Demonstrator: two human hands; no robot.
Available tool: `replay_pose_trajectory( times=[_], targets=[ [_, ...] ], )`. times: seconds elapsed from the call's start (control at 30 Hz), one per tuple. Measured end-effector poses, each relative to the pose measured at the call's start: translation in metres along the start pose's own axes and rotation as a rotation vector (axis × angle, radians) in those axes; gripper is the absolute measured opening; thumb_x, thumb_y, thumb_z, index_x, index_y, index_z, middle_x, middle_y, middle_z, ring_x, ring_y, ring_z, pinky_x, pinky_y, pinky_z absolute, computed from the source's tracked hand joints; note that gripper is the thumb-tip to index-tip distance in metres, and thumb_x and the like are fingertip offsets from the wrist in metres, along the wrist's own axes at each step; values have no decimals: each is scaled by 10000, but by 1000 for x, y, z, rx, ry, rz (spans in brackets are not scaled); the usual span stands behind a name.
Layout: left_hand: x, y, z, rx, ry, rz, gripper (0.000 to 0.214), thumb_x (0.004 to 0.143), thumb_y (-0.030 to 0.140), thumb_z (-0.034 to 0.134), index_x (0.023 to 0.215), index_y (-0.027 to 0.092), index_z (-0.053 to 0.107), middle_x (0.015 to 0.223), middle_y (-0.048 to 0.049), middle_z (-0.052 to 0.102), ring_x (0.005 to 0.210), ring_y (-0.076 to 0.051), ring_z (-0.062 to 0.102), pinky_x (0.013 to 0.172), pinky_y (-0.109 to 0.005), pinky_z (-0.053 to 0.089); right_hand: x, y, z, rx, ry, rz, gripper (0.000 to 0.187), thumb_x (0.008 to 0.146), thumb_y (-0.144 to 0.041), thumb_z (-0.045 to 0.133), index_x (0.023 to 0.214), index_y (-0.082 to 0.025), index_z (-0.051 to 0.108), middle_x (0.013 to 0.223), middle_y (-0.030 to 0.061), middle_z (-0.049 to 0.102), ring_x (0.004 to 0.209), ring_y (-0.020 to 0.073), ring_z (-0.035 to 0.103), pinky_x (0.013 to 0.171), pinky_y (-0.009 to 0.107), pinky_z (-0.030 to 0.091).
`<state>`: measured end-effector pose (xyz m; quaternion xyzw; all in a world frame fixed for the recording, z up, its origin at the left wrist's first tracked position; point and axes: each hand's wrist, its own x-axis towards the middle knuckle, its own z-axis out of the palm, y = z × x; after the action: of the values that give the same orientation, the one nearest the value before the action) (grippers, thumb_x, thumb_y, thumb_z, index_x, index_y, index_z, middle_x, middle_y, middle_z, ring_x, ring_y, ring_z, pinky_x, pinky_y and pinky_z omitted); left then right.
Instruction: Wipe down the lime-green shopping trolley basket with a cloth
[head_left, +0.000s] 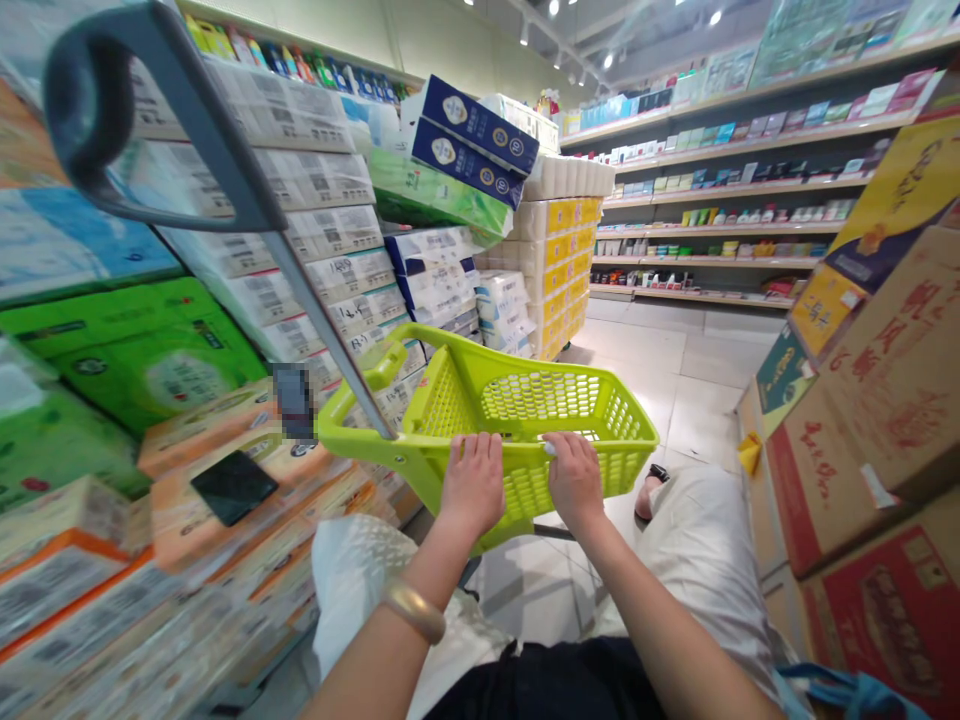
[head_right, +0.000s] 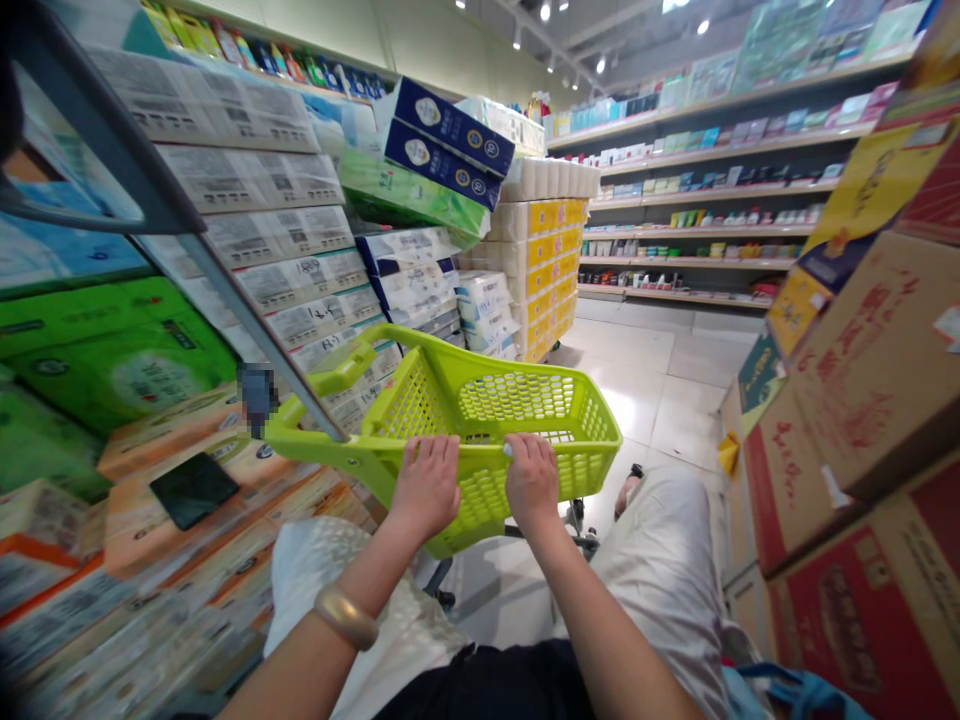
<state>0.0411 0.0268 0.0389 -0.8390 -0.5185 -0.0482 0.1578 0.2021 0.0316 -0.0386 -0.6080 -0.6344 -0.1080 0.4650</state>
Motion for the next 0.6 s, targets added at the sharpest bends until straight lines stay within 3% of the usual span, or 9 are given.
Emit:
replay_pose_trajectory(
  times=[0.1, 0.23, 0.37, 0.5, 0.6],
  targets=[
    [1, 2, 0, -7, -4, -4, 560, 762, 240, 519, 1294, 84, 443, 1157, -158, 552, 1097, -301, 449, 1049, -448, 230, 3, -18, 6, 39, -37, 15, 395, 780, -14, 390, 1049, -170, 634, 1005, 98, 644, 989, 226, 519, 942, 370, 378],
    [0, 1, 2, -9, -9, -13, 547, 768, 218, 498, 1302, 114, 438, 1179, -150, 552, 1109, -291, 444, 1046, -445, 225, 6, -41, 15, 121, -87, -70, 429, 777, -8, 393, 1100, -175, 619, 1060, 93, 639, 1014, 211, 522, 952, 349, 381],
    [-1, -1, 2, 6, 5, -8, 552, 769, 224, 492, 1303, 96, 438, 1178, -155, 553, 1110, -297, 443, 1048, -444, 222, 3, -20, 6, 76, -81, -100, 416, 783, -7, 394, 1084, -175, 625, 1036, 85, 641, 998, 210, 525, 939, 337, 383],
    [0, 1, 1, 1, 9, -11, 538, 766, 224, 492, 1287, 98, 450, 1158, -153, 556, 1091, -300, 449, 1045, -448, 229, 0, 11, -6, -20, -21, -4, 378, 786, -29, 404, 1051, -169, 634, 1016, 92, 640, 991, 229, 519, 936, 362, 372],
    [2, 5, 0, -4, -1, -18, 540, 755, 229, 499, 1281, 114, 449, 1152, -156, 556, 1082, -304, 448, 1037, -467, 234, 3, 5, -3, -30, -14, 60, 365, 780, -25, 409, 1023, -168, 640, 993, 92, 643, 976, 230, 520, 925, 361, 369]
  ],
)
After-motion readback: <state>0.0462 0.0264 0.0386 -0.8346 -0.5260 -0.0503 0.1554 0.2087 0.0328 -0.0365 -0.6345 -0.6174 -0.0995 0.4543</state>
